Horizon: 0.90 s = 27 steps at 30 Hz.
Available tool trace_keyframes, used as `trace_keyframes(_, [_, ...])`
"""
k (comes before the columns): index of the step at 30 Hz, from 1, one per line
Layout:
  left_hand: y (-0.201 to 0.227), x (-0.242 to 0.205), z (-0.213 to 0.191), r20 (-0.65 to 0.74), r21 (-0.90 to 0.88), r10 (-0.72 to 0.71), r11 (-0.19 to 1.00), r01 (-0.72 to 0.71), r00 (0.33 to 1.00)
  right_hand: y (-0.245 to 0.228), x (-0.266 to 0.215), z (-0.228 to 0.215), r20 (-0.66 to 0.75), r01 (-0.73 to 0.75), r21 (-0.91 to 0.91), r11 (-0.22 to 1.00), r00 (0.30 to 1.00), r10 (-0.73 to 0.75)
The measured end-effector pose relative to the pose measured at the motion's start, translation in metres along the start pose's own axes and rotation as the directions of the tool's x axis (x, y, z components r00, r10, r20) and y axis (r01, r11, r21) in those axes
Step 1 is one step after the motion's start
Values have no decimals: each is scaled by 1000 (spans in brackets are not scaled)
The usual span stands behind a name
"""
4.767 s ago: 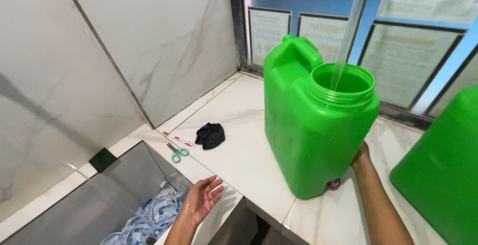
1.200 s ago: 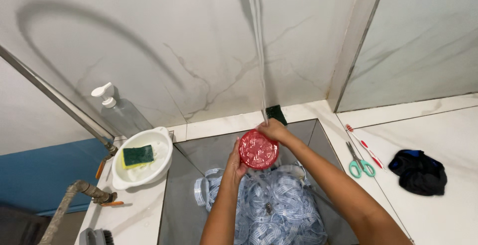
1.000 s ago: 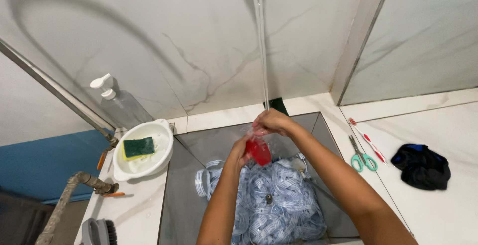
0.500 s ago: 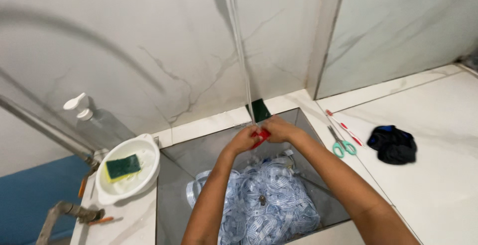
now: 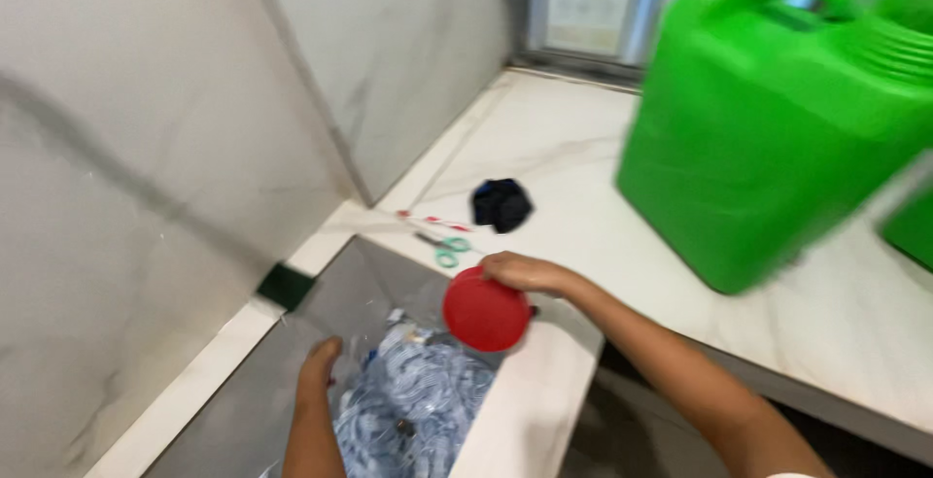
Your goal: The person applies labels to green plastic jerrycans using a heat gun, then washes the jerrycans with a sponge under running water, rinses them, and refills them with water. The person also uses scissors to cut a cap and applies a label to the lid.
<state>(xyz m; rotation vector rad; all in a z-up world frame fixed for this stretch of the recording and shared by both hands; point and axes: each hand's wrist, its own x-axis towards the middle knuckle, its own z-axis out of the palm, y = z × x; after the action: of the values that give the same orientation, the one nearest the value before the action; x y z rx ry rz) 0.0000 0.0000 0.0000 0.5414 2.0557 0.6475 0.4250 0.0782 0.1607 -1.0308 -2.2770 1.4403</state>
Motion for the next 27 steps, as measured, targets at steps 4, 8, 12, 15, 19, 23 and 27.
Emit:
trace_keyframes(4, [46, -8, 46, 66, 211, 26, 977, -39, 998, 28, -177, -90, -198, -373, -193, 908, 921, 336])
trace_keyframes(8, [156, -39, 129, 203, 153, 306, 928, -339, 930, 82, -330, -143, -414, -703, -217, 677, 695, 588])
trace_keyframes(12, [282, -122, 214, 156, -135, 728, 685, -716, 667, 167, -392, -159, -707, -756, -336, 561, 596, 380])
trace_keyframes(15, [372, -194, 280, 78, -184, 866, 499, -847, 493, 226, -401, -154, -723, -764, -435, 476, 611, 322])
trace_keyframes(19, [485, -250, 339, -126, -268, 965, 188, -945, 228, 272, -394, -164, -557, -695, -381, 610, 699, 448])
trace_keyframes(23, [577, -266, 378, -274, -192, 959, 21, -981, 74, 310, -374, -252, -542, -583, -220, 782, 740, 400])
trace_keyframes(27, [636, -275, 402, -198, -101, 980, -18, -995, 2, 351, -305, -368, -725, -486, -22, 874, 609, 320])
